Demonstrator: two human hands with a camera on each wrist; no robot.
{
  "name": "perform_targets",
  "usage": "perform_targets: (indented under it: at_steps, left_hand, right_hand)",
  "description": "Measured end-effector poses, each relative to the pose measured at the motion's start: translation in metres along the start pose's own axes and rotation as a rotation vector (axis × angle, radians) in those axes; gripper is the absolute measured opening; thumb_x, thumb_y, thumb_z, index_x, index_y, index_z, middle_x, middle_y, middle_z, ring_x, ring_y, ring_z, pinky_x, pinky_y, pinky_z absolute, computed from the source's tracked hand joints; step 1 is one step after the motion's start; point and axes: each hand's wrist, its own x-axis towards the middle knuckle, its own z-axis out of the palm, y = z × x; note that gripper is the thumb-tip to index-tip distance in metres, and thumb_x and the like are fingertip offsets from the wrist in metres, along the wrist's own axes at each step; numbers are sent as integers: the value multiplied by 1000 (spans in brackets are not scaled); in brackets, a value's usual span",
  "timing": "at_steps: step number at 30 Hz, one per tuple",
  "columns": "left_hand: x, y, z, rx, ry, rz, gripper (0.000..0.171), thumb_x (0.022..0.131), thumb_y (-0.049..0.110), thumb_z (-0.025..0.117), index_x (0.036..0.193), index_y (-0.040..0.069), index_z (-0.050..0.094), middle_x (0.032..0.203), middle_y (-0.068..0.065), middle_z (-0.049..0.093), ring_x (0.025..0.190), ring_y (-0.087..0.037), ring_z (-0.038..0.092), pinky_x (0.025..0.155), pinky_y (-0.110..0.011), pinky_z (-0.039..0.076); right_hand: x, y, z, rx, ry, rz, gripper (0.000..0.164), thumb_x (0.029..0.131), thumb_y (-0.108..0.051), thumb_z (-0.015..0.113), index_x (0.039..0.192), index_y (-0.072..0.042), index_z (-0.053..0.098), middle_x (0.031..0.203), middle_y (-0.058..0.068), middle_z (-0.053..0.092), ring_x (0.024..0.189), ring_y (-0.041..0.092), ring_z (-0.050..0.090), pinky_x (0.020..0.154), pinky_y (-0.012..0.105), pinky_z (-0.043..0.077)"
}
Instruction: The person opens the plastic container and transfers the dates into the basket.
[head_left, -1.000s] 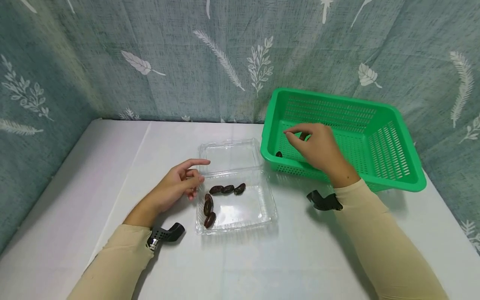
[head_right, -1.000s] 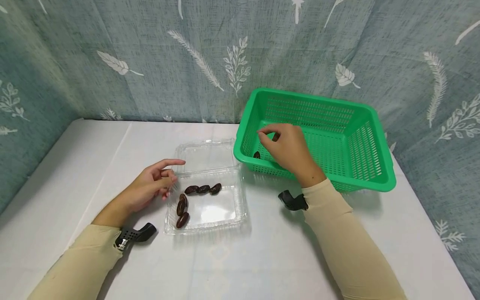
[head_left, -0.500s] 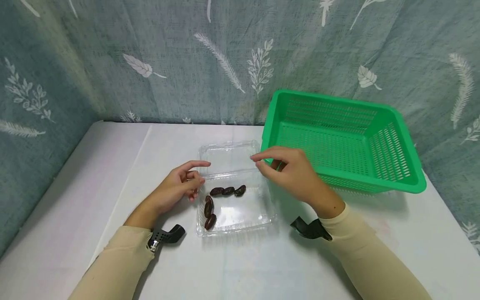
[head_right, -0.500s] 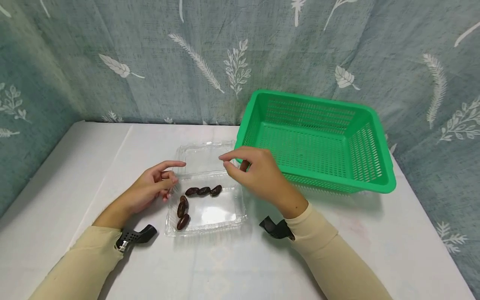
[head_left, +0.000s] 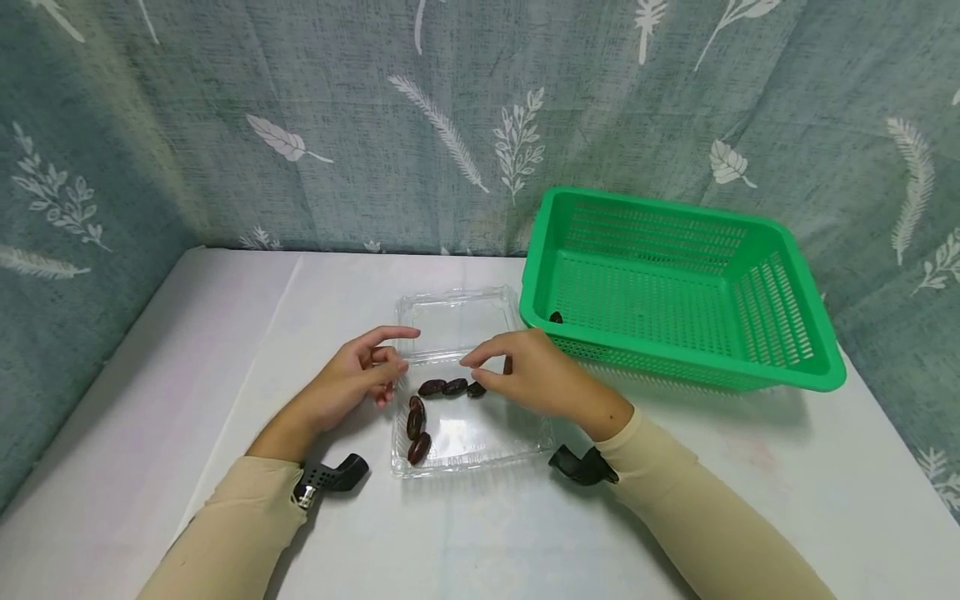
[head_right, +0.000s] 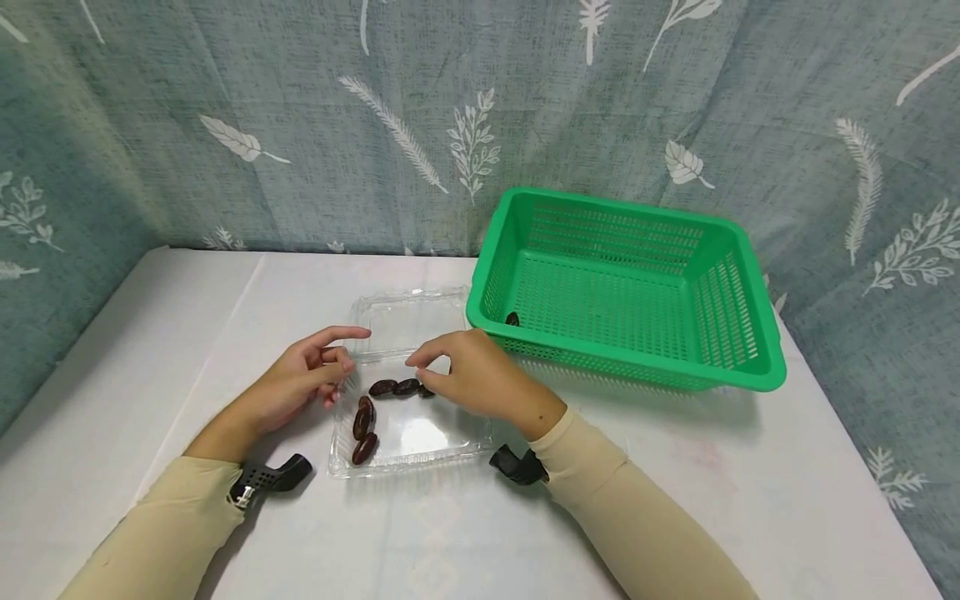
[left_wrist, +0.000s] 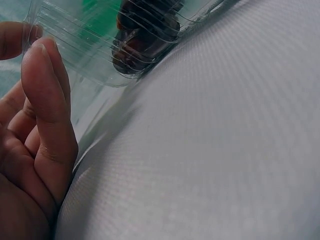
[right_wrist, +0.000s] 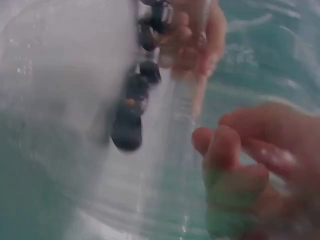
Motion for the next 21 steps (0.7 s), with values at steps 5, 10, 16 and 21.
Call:
perform_targets:
  at_steps: [5, 10, 16, 21]
  left_hand:
    - [2, 0, 0, 6, 3, 1, 51, 98, 10, 62, 146, 9, 45, 81, 2, 56, 61, -11, 57, 52, -25, 52]
    - [2, 0, 0, 7, 0, -5, 50, 98, 9, 60, 145, 11, 46, 84, -1, 57, 62, -11, 58, 52, -25, 53]
    - [1, 1, -1, 14, 8, -4, 50, 97, 8, 60, 145, 12, 47, 84, -1, 57, 61, -11, 58, 52, -25, 53]
    - [0, 0, -1, 11, 10, -18, 50, 97, 8, 60, 145, 11, 46, 83, 0, 57, 61, -12, 58, 52, -26, 53]
  right_hand:
    - [5, 0, 6, 4, -20, 59, 21, 94, -8, 66, 113, -7, 76, 109, 9, 76, 45, 9, 55, 44, 21, 43]
    - [3, 0, 7, -33, -58, 150, 22, 95, -8, 66, 114, -7, 75, 105, 8, 77, 40, 10, 57, 42, 23, 44]
    - [3, 0, 11, -78, -73, 148, 23, 95, -4, 64, 116, -4, 74, 103, 10, 76, 35, 4, 51, 40, 24, 46]
    - [3, -1, 13, -126, -78, 114, 24, 94, -2, 64, 116, -3, 74, 101, 9, 76, 35, 1, 47, 38, 21, 44]
